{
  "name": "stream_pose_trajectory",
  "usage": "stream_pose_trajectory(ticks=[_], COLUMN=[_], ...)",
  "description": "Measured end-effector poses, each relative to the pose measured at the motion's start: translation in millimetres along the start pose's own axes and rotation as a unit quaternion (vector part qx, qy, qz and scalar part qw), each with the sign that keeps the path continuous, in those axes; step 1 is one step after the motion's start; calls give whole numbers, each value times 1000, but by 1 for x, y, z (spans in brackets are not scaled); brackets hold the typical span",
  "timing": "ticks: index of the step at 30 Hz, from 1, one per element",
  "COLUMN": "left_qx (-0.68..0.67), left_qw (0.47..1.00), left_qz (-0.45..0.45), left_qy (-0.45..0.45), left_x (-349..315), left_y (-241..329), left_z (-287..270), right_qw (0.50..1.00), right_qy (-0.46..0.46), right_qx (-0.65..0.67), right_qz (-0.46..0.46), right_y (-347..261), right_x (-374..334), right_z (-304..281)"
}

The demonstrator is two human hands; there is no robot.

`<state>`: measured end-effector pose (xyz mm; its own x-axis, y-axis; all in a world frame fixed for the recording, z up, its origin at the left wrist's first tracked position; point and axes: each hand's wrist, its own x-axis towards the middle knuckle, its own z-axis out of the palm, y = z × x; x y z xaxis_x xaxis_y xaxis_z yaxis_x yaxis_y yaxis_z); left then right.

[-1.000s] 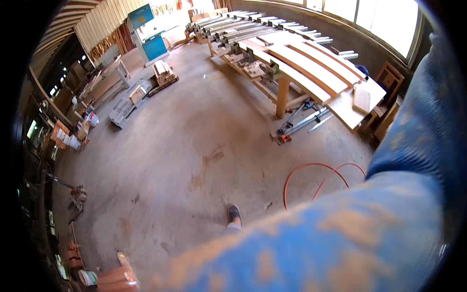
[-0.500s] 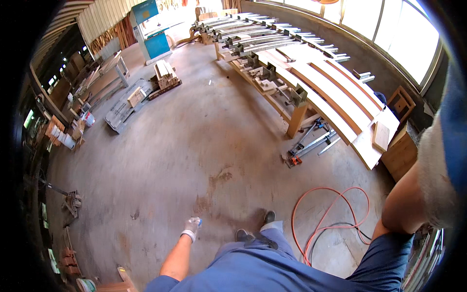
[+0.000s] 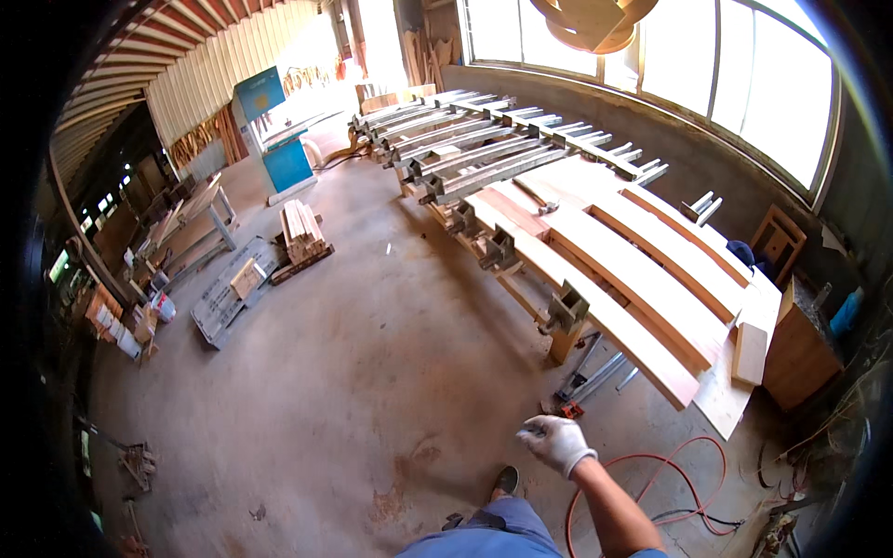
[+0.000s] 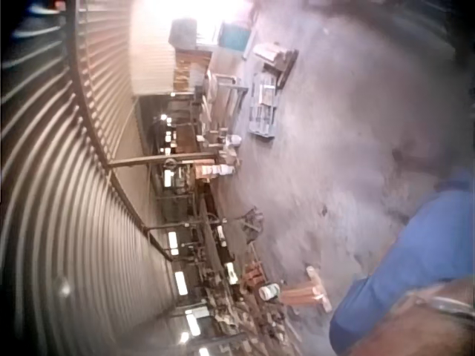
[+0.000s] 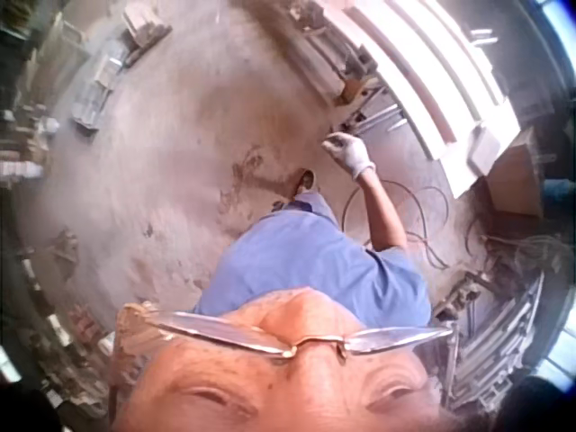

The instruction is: The person picks up and places wooden planks on a workbench, then walks to another area to position a plank on a jig. The person returns to the workbench and arranges several planks into neat stacks.

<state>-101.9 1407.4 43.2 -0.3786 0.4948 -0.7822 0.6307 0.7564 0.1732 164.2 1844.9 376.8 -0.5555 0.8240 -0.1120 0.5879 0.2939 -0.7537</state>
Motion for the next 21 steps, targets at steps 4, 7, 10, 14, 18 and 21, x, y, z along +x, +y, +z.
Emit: stream_pose_trajectory(ticks=[4,7,10,14,18,21], left_qx=[-103,-141,-159,-289,-148,-21], left_qw=[993,987,984,949,988,998], left_qz=[-43,-51,-59,-30,-26,27], left_qy=[49,63,62,122,42,51], left_x=[34,53,68,89,130,199], left_y=[48,67,68,105,133,117], left_z=[-70,-109,-122,-166,-239,-245], right_qw=[999,995,980,958,942,939], right_qy=[8,53,118,180,159,122], right_qx=[-9,-69,-103,-207,-290,-295], right_qz=[-30,-49,-121,-84,48,128], right_y=[7,6,9,25,44,50], right_x=[70,124,179,240,293,332], right_z=[-16,-39,-54,-82,-99,-106])
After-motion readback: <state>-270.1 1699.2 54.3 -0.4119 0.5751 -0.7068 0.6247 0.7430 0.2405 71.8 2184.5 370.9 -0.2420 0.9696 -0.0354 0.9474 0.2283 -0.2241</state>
